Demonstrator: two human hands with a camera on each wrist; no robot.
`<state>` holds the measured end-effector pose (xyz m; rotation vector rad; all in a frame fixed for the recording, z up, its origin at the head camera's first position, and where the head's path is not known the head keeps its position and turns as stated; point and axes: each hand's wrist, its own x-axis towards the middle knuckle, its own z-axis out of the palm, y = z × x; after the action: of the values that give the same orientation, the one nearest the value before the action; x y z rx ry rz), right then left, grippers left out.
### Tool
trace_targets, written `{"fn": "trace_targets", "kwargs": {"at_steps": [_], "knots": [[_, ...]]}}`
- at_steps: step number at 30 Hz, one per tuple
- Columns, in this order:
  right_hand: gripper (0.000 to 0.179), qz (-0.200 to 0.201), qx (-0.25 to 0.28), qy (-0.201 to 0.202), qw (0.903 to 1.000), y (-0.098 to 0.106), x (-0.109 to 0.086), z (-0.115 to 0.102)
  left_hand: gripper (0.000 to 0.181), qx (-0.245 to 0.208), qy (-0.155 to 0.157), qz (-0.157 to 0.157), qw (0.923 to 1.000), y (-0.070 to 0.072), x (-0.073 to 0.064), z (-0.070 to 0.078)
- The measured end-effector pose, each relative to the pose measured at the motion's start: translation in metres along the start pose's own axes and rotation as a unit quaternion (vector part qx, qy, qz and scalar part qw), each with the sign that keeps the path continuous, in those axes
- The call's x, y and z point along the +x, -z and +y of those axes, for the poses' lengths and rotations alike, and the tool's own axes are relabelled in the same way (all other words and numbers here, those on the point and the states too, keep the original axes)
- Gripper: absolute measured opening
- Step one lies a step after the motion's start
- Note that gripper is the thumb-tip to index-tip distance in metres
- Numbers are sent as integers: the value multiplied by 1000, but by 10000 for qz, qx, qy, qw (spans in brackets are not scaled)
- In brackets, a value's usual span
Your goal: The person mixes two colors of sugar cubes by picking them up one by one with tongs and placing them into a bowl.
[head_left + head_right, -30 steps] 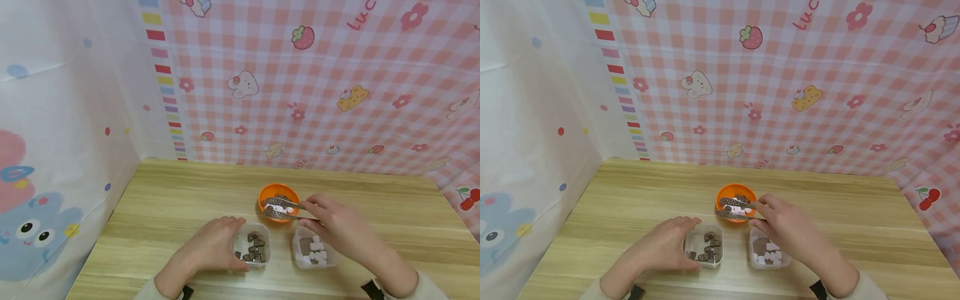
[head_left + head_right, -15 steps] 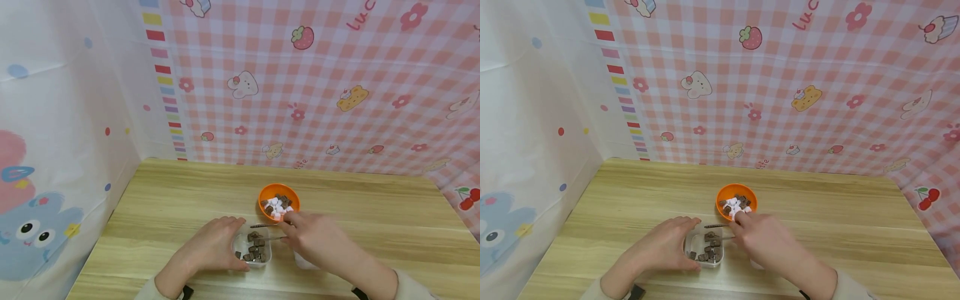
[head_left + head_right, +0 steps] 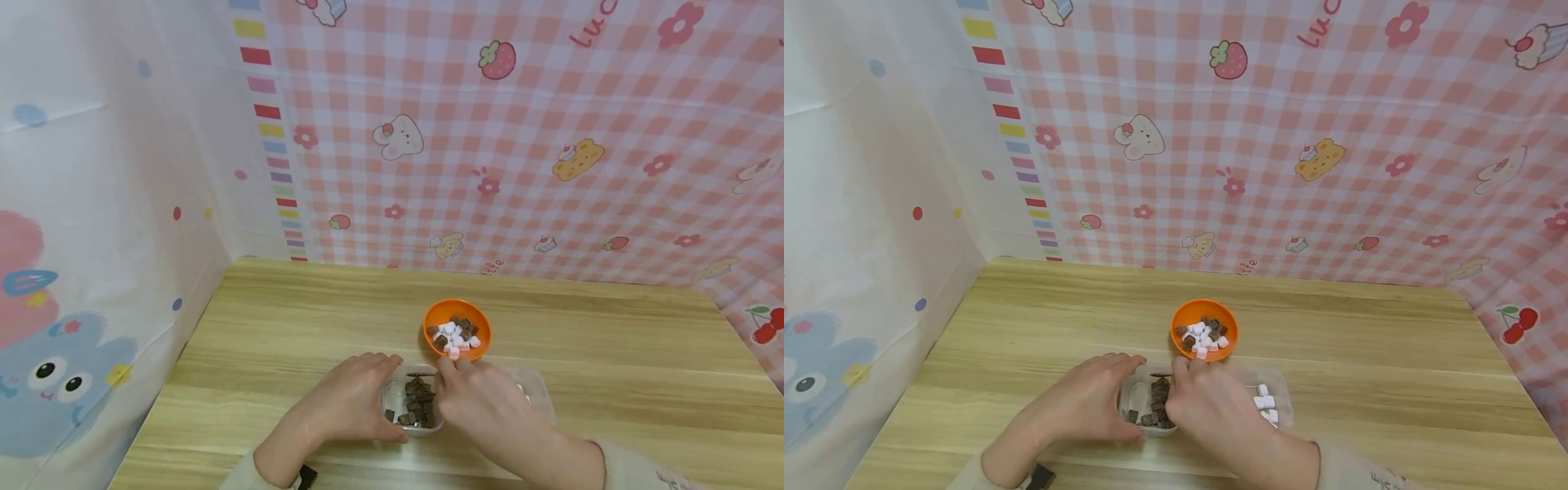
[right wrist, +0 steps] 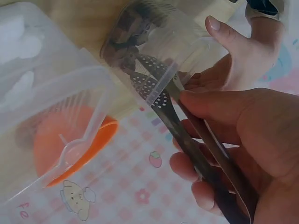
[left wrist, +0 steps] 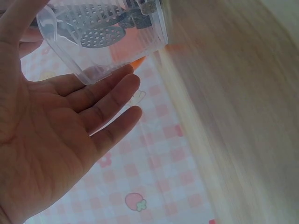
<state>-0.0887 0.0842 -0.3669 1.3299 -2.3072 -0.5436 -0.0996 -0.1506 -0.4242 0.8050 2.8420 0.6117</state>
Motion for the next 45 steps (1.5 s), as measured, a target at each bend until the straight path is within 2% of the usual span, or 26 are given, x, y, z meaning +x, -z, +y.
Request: {"fn": "trace_targets", "kwargs": {"at_steps": [14,18,23,31,35,40,42,45], "knots": [[8,87,-51,-219,9997,1,7,-5,101,-46,18,-34,10000,2,0,2],[7,-8,-79,-277,9996,3,11,-7,102,-75,43,-65,9999,2,0,2],[8,-126,-65,-275,9995,3,16,-6,102,-127,84,-87,9998,2,0,2],[8,18,63,-210,9998,1,14,-3,102,-68,55,-68,9999,2,0,2],[7,8,182,-221,9996,1,13,0,103,-68,48,-59,9999,2,0,2],[11,-244,316,-213,9990,4,9,8,103,-63,62,-57,9999,2,0,2],[13,-298,566,-245,9976,4,7,13,104,-69,78,-66,9999,2,0,2],[18,94,1116,-403,9929,3,1,22,104,-101,98,-85,9999,2,0,2]]}}
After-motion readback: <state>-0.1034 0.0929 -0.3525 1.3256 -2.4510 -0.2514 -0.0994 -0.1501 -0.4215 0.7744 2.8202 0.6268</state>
